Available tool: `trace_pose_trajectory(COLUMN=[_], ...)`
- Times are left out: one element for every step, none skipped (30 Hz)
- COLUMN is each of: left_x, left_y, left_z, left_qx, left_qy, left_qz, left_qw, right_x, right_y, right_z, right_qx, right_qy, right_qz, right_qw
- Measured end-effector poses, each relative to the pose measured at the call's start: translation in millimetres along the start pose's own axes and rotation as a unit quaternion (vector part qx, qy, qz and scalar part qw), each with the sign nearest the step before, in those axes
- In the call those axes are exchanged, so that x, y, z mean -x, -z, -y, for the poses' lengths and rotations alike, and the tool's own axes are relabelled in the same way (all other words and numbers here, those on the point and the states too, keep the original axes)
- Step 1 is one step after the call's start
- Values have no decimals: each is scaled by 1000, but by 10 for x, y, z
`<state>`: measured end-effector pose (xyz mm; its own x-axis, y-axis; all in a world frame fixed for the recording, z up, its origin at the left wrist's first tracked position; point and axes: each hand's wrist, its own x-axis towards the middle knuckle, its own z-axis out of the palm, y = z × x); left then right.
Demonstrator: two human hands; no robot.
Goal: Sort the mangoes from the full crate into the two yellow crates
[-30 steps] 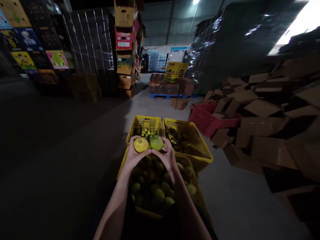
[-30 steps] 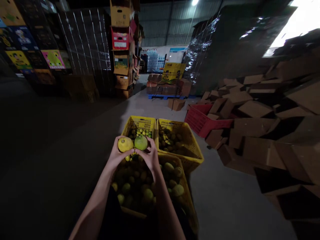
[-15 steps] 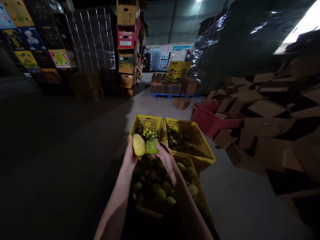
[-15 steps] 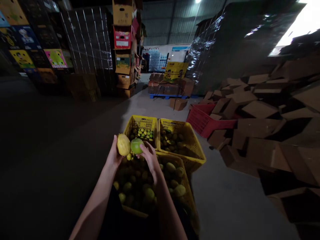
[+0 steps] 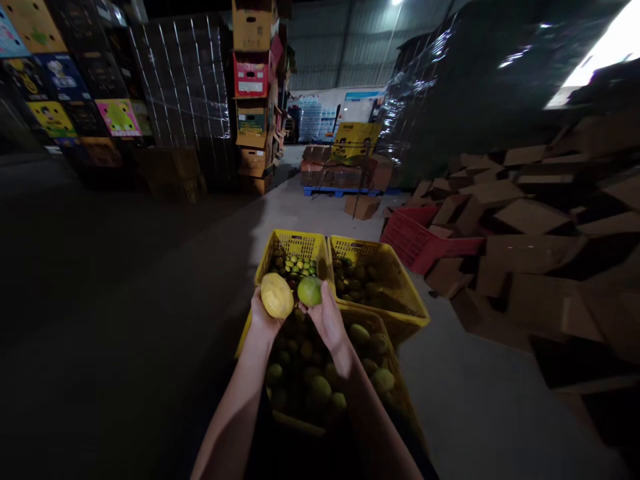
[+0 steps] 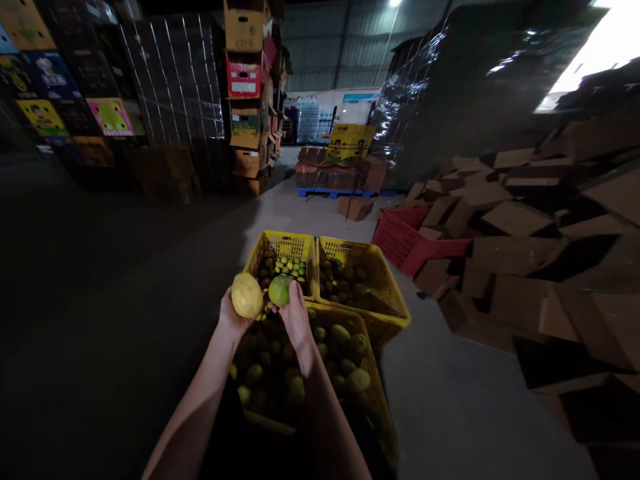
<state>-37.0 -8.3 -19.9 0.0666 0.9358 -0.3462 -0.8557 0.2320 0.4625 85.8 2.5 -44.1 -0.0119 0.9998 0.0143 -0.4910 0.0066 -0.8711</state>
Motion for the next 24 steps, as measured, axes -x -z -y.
trace_pose_trajectory(left_x=[15,28,39,46,48,45,39,32,23,16,10,4,0,-6,-12,-21,-31,-43,-56,-69,-82,-95,-106,-117], left_y=[-9,-16,-20,-21,-20,-17,-12,-6,2,13,26,42,62,84,108,132,155,174,190,202,211,219,227,236], left_z=[-2,-4,-6,-7,-6,-1,6,16,28,42,56,70,85,100,114,127,139,151,162,173,183,193,202,211], left_qx=[3,3,1,-3,-9,-14,-19,-24,-27,-30,-30,-30,-28,-25,-22,-20,-20,-23,-28,-33,-37,-40,-46,-56], left_qy=[1,4,8,10,6,-5,-20,-37,-55,-70,-81,-89,-95,-100,-103,-106,-108,-107,-104,-101,-100,-101,-103,-104], left_qz=[16,33,49,59,63,63,62,58,51,42,31,19,9,1,-7,-15,-24,-31,-36,-37,-37,-39,-40,-41], left_qw=[1000,999,999,998,998,998,998,997,997,996,996,995,995,995,994,994,994,994,994,994,994,993,993,992], right_x=[-7,-10,-5,7,26,52,81,111,140,165,185,201,214,223,232,239,246,253,260,267,272,277,283,288], right_y=[8,17,25,30,33,32,28,22,15,5,-7,-22,-39,-59,-80,-101,-120,-136,-149,-159,-166,-171,-175,-179], right_z=[-24,-44,-59,-69,-73,-72,-68,-61,-55,-50,-50,-54,-61,-72,-86,-99,-113,-125,-134,-142,-148,-151,-152,-152], right_qx=[28,73,128,189,247,297,337,371,400,425,446,460,467,468,464,461,461,464,468,472,474,474,473,472], right_qy=[19,43,73,106,136,160,175,180,179,174,172,174,185,202,223,242,257,266,269,269,268,267,269,273], right_qz=[-8,-14,-16,-10,7,34,68,105,137,161,175,183,183,176,163,149,134,121,111,104,97,89,80,71], right_qw=[999,996,989,976,959,941,922,905,888,873,861,851,845,842,842,841,839,836,834,833,833,834,835,836])
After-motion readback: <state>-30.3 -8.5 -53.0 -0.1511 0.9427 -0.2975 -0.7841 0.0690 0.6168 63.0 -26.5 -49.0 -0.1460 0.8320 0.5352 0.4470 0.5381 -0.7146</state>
